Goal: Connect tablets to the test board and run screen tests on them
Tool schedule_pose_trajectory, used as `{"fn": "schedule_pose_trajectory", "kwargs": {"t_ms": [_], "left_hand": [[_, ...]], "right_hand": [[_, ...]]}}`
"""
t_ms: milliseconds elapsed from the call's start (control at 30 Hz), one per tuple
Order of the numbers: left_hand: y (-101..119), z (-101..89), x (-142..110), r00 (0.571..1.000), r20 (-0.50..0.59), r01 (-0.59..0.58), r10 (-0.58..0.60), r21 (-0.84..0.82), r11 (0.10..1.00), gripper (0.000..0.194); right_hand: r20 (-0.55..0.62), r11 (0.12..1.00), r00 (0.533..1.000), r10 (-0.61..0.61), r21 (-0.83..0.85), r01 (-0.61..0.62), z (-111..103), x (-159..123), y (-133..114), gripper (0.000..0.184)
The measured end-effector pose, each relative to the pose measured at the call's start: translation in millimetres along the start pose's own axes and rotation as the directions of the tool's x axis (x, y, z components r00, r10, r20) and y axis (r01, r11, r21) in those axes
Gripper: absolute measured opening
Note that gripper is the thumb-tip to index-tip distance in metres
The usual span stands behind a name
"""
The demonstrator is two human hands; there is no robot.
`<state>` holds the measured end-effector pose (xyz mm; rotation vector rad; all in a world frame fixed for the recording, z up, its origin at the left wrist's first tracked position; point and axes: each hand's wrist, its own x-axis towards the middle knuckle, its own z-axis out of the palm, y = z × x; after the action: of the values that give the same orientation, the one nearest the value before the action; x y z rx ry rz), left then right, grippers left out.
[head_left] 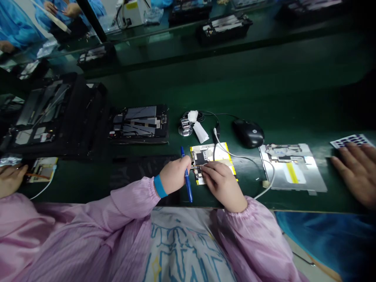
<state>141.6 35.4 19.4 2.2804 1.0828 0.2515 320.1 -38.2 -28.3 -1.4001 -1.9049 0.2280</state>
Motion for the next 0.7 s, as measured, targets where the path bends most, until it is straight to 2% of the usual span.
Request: {"fn": "schedule_pose_trajectory", "kwargs": {"t_ms": [267, 700], "left_hand": [[1.8, -0.5, 0.2, 1.000, 0.019, 0.017, -0.018, 0.070, 0.997, 0.011], [3.5, -2.3, 2.4, 0.998, 0.057, 0.009, -0.013, 0.059, 0.998, 0.008]], "right_hand": [[0.001, 1.000, 1.000, -0.027, -0.009, 0.027, -0.2, 0.2, -1.0, 0.019], [0.047, 0.999, 0.999, -0.025, -0.044, 0.027, -0.2, -0.4, -2.1, 0.024]]}}
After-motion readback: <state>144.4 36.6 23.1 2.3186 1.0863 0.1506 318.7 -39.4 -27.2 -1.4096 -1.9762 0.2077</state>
